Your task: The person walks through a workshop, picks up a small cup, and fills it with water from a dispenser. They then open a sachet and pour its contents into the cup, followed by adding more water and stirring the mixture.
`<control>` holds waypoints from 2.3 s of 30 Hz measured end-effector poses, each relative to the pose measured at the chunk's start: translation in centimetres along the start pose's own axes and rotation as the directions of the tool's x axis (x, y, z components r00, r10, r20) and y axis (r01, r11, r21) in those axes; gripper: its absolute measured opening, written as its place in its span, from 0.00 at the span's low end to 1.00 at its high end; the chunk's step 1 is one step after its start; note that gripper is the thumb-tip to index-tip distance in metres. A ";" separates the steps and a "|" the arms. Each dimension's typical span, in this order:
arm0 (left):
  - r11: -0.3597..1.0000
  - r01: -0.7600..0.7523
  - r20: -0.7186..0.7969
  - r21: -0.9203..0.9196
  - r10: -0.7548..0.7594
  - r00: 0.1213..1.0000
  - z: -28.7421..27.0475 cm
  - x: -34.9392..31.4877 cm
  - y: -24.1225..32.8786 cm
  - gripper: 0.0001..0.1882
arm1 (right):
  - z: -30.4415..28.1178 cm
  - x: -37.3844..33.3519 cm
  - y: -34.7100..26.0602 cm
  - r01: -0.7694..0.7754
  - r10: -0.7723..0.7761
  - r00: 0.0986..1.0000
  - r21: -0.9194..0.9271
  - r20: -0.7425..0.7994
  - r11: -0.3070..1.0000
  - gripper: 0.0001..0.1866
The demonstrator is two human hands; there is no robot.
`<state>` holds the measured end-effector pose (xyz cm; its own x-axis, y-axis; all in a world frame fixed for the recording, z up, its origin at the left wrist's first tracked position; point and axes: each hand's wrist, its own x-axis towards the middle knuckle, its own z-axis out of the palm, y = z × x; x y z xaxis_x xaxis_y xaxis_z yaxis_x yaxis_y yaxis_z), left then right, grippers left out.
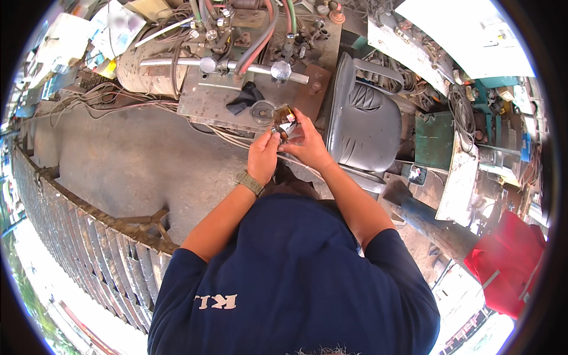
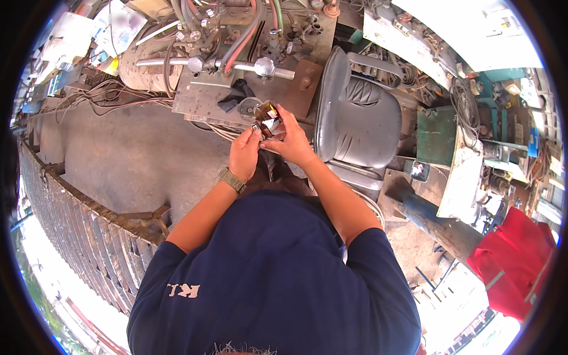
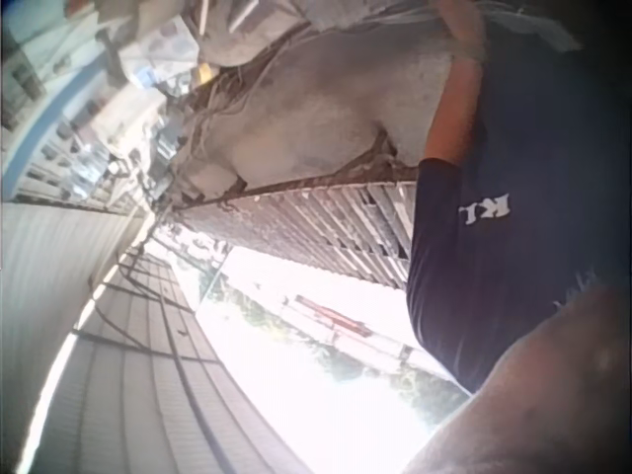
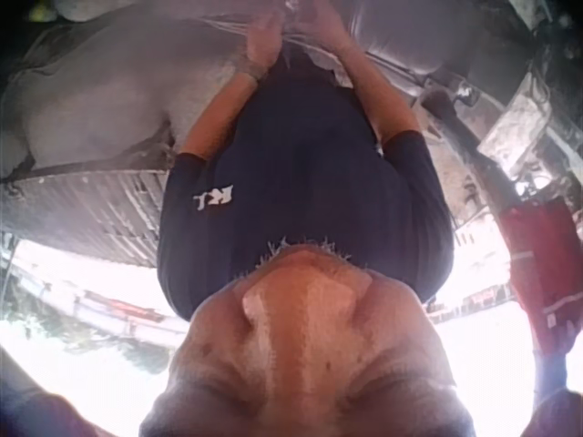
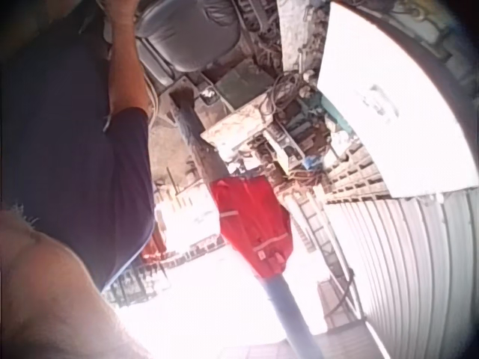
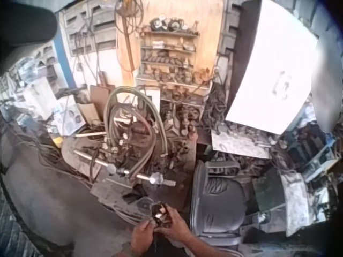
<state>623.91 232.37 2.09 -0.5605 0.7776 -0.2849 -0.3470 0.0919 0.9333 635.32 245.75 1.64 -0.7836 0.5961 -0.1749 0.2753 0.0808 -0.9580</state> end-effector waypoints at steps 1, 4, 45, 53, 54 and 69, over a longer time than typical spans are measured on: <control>1.000 0.013 0.027 0.021 -0.013 1.000 0.1 0.1 -0.1 0.18 | 0.0 0.2 -0.1 -0.013 0.013 1.000 0.007 0.000 1.000 0.60; 0.998 0.002 0.090 0.067 -0.008 0.996 0.2 0.3 -0.4 0.21 | -0.2 1.1 0.8 0.001 -0.003 1.000 -0.068 -0.025 0.998 0.57; 0.265 -0.326 0.350 0.908 -0.051 0.935 -5.6 11.6 1.0 0.46 | -0.6 2.0 5.9 -0.169 0.216 0.976 0.532 -0.027 0.830 0.42; 0.528 -0.186 0.118 0.829 0.160 0.980 -9.4 9.5 2.3 0.45 | -0.4 3.0 6.2 -0.178 0.189 0.982 0.246 -0.021 0.953 0.42; 0.524 -0.128 0.067 0.842 0.134 0.989 -10.4 8.7 2.3 0.45 | -0.3 3.5 6.2 -0.152 0.161 0.986 0.180 -0.038 0.972 0.41; 0.576 0.816 -0.556 -0.041 -0.692 0.460 -23.8 -6.0 -10.8 0.39 | 0.2 8.0 0.8 0.031 0.067 0.986 -0.567 0.151 0.823 0.40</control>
<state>613.11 211.89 -11.46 -0.4362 -0.0520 -0.8983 -0.6886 0.6619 0.2961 629.17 250.46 -0.59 -0.8384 0.4728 -0.2711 0.5183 0.5379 -0.6649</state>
